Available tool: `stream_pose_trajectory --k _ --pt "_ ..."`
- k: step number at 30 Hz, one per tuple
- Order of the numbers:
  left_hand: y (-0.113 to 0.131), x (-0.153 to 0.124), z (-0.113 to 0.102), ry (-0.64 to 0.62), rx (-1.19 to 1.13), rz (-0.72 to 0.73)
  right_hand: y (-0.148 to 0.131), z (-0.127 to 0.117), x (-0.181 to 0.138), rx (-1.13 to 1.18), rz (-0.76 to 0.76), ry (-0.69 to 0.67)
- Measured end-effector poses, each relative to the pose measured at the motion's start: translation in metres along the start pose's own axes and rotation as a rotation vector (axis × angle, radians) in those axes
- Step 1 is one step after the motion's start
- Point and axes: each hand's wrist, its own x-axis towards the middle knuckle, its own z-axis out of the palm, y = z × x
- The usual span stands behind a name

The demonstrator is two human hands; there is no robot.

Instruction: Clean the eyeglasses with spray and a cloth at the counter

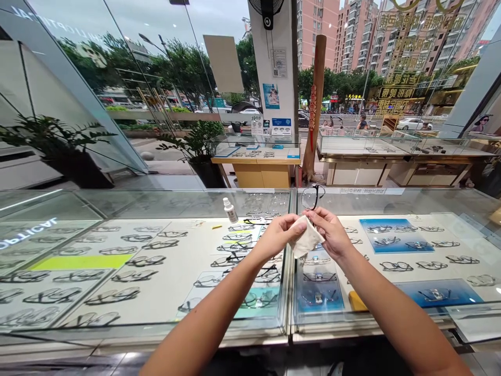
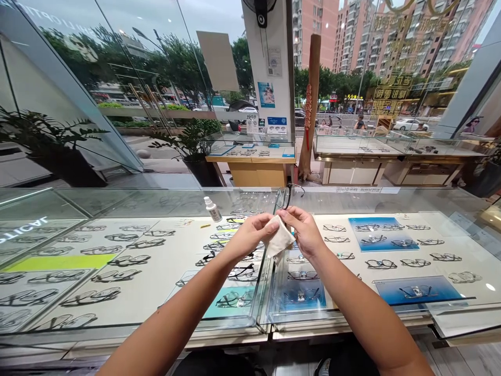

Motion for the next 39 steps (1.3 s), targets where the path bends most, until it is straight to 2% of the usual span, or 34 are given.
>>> stream_pose_trajectory --k 3,6,13,16,22,29,34,39 --pt "0.006 -0.003 -0.002 -0.056 -0.010 -0.068 0.000 -0.001 0.000 0.014 0.024 -0.026" --pt "0.008 -0.003 -0.004 -0.059 -0.029 -0.112 0.001 -0.001 -0.001 0.004 0.023 -0.063" --pt "0.004 -0.002 0.001 0.034 -0.168 -0.068 -0.004 -0.001 -0.005 0.046 0.009 -0.062" --pt "0.008 -0.004 0.004 -0.028 -0.203 -0.089 -0.003 -0.002 -0.005 0.042 0.018 -0.085" --pt "0.012 -0.008 -0.001 -0.129 -0.096 -0.141 0.005 -0.002 -0.005 -0.021 0.022 -0.150" --pt "0.008 -0.007 0.005 -0.092 -0.202 -0.147 -0.001 0.000 -0.005 0.073 0.011 -0.081" --pt "0.010 -0.010 0.009 -0.128 -0.169 -0.113 -0.001 -0.002 -0.002 0.037 0.000 -0.036" --pt "0.007 -0.009 0.011 -0.104 -0.155 -0.080 0.004 -0.003 -0.001 0.037 -0.004 -0.047"
